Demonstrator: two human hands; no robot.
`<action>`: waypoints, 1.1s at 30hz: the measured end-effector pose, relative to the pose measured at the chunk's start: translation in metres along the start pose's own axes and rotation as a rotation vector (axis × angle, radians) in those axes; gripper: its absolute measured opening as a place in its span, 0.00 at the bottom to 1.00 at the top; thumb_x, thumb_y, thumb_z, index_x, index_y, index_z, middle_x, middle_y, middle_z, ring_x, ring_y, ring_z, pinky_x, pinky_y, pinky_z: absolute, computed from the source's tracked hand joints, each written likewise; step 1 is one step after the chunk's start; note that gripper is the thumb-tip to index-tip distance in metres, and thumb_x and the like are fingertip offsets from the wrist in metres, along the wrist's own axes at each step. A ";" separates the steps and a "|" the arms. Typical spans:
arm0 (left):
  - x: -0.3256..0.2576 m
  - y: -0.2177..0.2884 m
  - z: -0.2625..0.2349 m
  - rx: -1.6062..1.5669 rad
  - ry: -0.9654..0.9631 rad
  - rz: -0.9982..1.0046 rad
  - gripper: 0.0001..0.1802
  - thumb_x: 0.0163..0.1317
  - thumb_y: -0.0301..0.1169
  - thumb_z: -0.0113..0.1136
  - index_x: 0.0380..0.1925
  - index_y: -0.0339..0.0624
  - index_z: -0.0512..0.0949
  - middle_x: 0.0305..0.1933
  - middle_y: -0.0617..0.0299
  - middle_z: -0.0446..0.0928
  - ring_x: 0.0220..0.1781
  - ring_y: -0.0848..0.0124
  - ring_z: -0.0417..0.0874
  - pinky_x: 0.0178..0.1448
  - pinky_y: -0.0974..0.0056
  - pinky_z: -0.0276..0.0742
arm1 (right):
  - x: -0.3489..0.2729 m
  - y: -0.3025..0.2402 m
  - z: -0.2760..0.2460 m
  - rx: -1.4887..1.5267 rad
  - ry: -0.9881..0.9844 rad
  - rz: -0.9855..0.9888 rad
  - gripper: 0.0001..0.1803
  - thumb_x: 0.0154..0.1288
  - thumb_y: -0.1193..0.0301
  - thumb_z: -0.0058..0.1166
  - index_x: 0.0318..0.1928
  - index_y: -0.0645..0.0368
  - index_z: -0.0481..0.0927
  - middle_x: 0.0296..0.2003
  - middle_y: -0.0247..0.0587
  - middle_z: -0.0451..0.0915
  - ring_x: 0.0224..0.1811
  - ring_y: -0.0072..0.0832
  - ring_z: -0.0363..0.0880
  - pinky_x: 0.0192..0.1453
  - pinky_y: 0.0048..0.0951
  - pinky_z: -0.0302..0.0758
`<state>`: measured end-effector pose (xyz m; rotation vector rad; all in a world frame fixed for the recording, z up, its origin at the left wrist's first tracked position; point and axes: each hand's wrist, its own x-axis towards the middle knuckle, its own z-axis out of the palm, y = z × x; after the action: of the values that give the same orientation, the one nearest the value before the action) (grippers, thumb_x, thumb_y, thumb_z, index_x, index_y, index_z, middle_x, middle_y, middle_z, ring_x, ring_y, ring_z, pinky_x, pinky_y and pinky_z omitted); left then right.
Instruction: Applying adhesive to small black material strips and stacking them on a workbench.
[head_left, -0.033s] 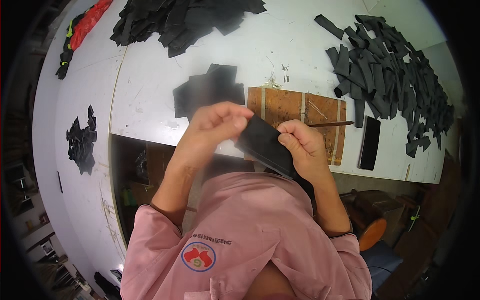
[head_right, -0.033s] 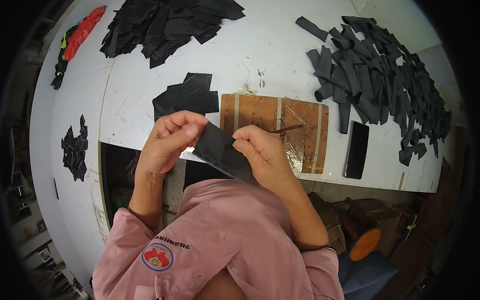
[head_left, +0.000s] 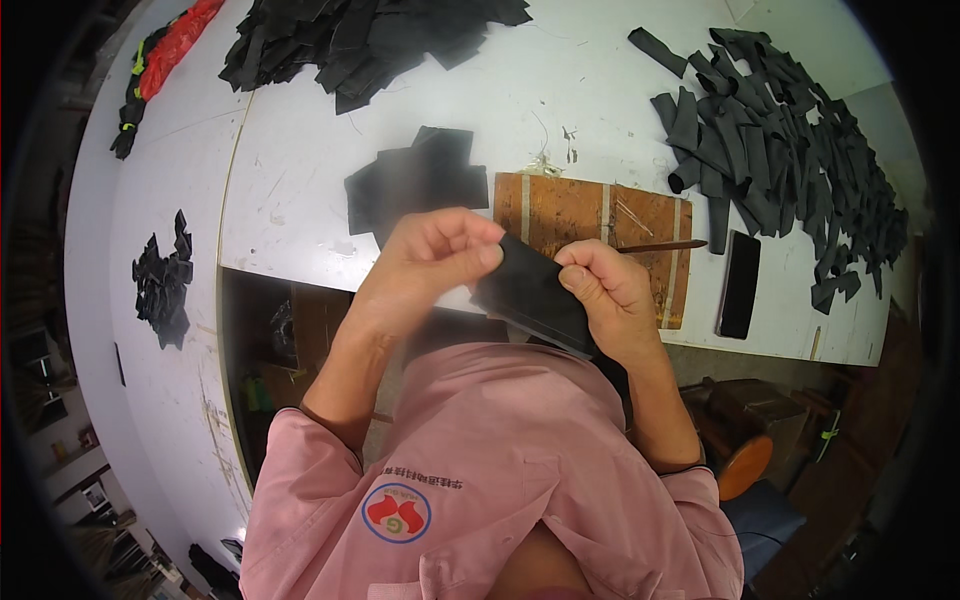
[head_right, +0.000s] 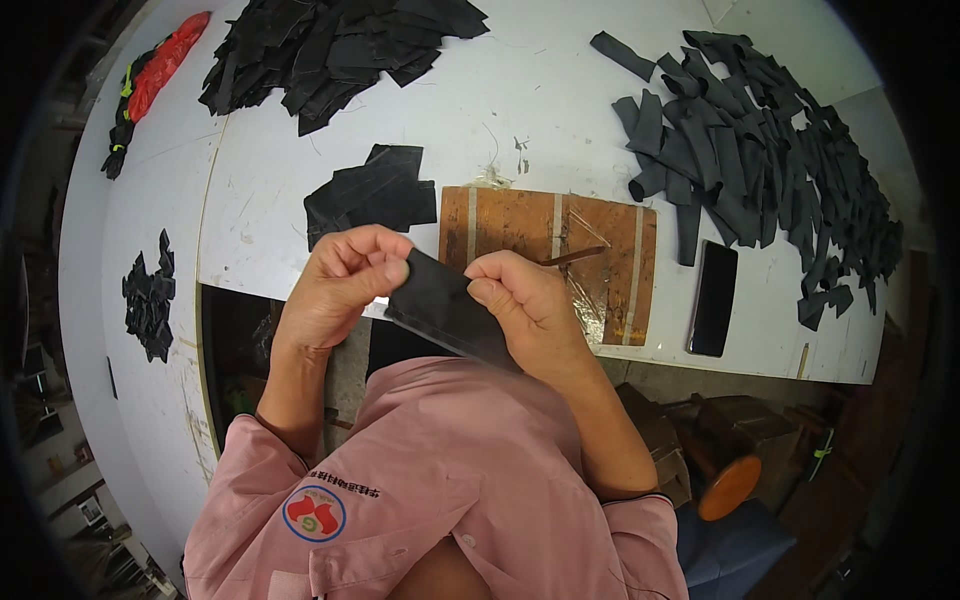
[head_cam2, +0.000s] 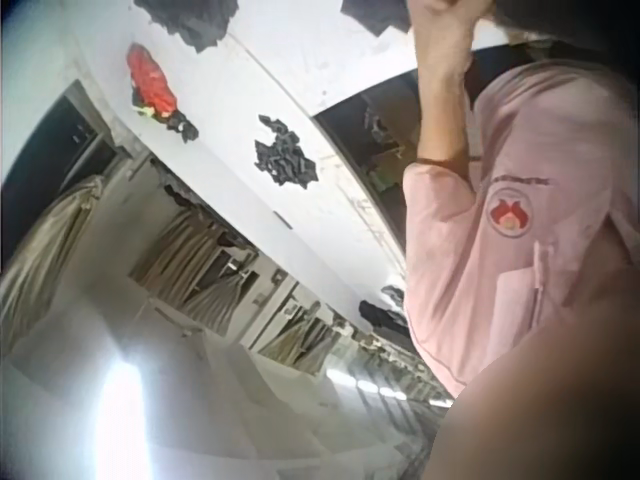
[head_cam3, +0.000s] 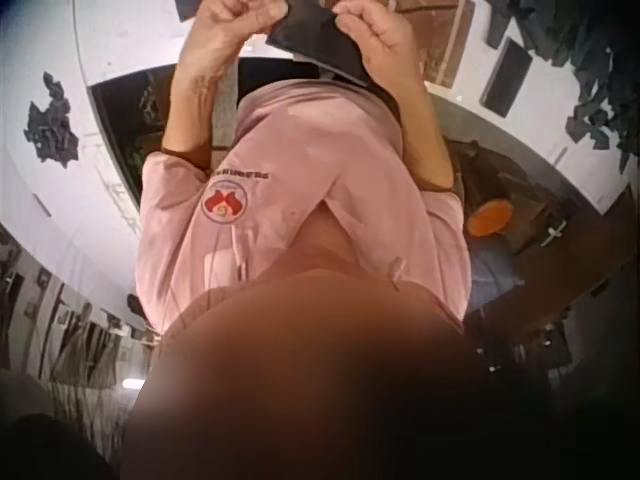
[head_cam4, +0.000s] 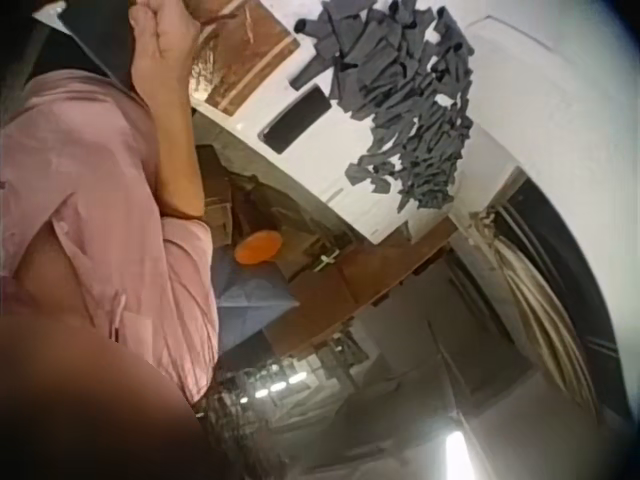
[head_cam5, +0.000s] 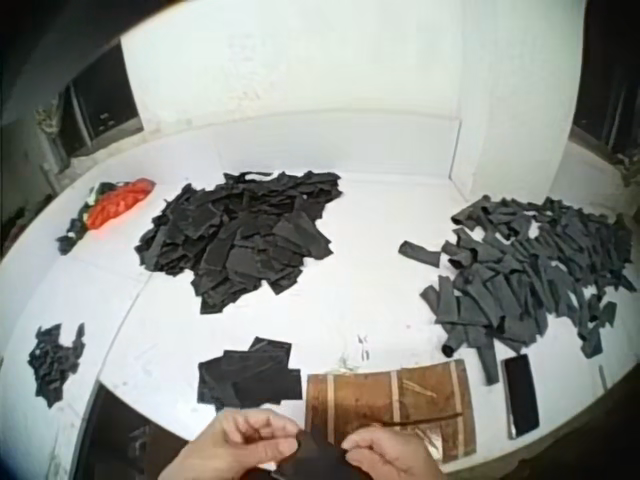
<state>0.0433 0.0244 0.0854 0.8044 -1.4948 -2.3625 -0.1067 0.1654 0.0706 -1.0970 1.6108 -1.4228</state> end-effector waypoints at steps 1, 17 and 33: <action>0.000 -0.003 0.003 0.013 -0.009 -0.016 0.09 0.54 0.27 0.56 0.35 0.35 0.75 0.30 0.65 0.76 0.29 0.81 0.74 0.34 0.77 0.68 | -0.002 -0.002 -0.001 0.047 0.005 0.040 0.05 0.54 0.77 0.51 0.33 0.62 0.74 0.21 0.31 0.73 0.23 0.16 0.67 0.28 0.19 0.65; 0.002 0.008 0.011 -0.015 -0.085 -0.112 0.10 0.51 0.28 0.59 0.31 0.31 0.76 0.22 0.61 0.75 0.19 0.80 0.73 0.24 0.78 0.69 | -0.006 0.008 -0.012 0.195 -0.146 -0.021 0.06 0.53 0.74 0.56 0.27 0.64 0.76 0.20 0.31 0.72 0.22 0.15 0.68 0.27 0.18 0.64; -0.018 -0.027 0.061 0.687 0.392 0.498 0.03 0.49 0.19 0.55 0.26 0.35 0.74 0.19 0.65 0.73 0.19 0.84 0.70 0.23 0.78 0.66 | -0.014 -0.010 0.026 -0.113 0.266 -0.157 0.10 0.47 0.81 0.56 0.33 0.64 0.74 0.27 0.43 0.72 0.23 0.35 0.72 0.26 0.28 0.70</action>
<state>0.0262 0.0917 0.0869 0.8312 -2.0329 -1.2497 -0.0764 0.1684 0.0766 -1.1590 1.8434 -1.6547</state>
